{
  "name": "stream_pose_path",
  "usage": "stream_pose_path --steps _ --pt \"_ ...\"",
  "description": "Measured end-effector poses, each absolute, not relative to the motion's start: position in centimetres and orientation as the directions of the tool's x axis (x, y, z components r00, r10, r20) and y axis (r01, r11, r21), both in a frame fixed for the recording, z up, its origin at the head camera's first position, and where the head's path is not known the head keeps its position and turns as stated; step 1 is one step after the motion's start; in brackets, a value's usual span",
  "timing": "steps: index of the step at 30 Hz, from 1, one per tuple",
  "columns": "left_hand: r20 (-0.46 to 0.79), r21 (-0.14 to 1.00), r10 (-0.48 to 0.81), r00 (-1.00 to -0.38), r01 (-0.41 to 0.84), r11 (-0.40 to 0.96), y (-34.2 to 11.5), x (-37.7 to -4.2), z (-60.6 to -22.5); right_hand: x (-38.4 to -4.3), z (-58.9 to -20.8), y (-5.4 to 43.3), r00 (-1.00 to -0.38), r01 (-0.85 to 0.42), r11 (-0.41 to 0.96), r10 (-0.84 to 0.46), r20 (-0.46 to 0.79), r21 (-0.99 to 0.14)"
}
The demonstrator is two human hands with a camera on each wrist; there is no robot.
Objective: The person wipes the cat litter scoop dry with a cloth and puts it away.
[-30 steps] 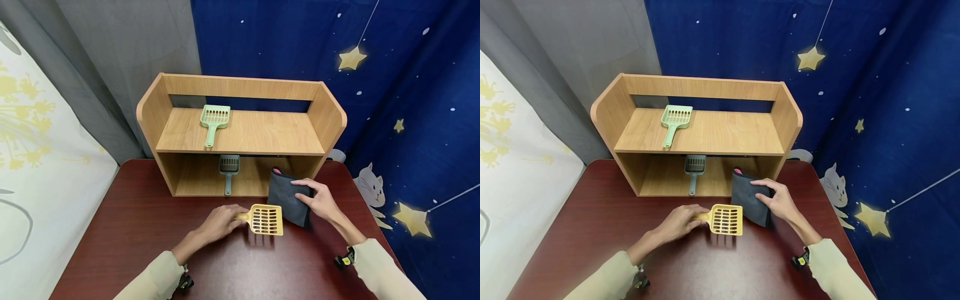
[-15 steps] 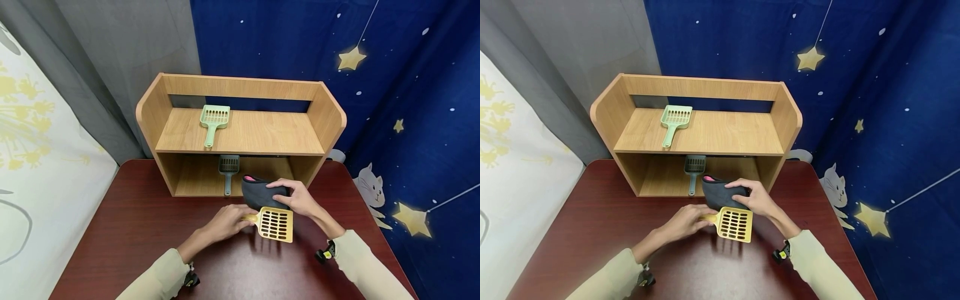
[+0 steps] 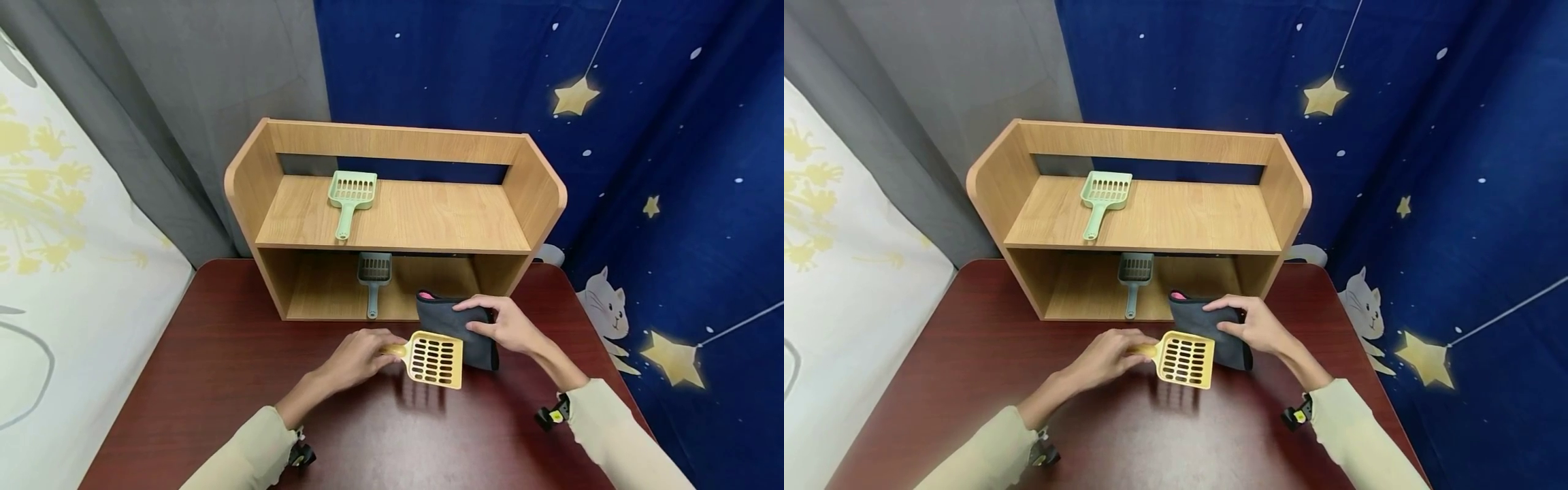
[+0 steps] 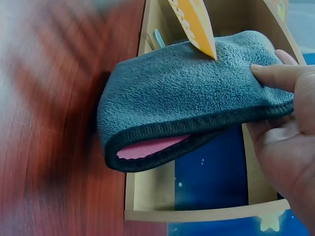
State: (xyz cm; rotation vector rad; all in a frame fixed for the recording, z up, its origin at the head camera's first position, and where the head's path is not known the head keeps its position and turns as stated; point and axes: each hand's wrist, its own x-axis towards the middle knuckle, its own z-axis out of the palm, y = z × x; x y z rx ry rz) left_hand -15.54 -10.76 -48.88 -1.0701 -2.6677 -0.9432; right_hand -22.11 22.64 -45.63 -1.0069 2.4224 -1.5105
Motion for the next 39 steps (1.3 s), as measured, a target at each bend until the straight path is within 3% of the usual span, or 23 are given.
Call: stream_pose_path --steps 11,17,30,39 --pt "0.299 0.551 0.617 -0.728 0.66 0.511 -9.6 -16.0 -48.7 -22.4 -45.1 19.7 -0.754 -0.486 0.216 -0.593 0.282 -0.847" --pt "0.308 0.519 0.613 -0.727 0.669 0.532 -8.9 -16.1 -48.5 -22.4 -44.9 18.3 -0.746 -0.507 0.203 -0.591 0.308 -0.838" --pt "0.329 0.516 0.57 -0.753 0.649 0.559 -10.4 -16.0 -48.7 -21.5 -44.9 22.1 -0.838 -0.401 0.304 -0.502 0.213 -0.864" --pt "0.35 0.54 0.526 -0.775 0.625 0.564 -10.7 -16.2 -49.1 -21.2 -45.3 23.7 -0.868 -0.448 0.378 -0.401 0.293 -0.81"
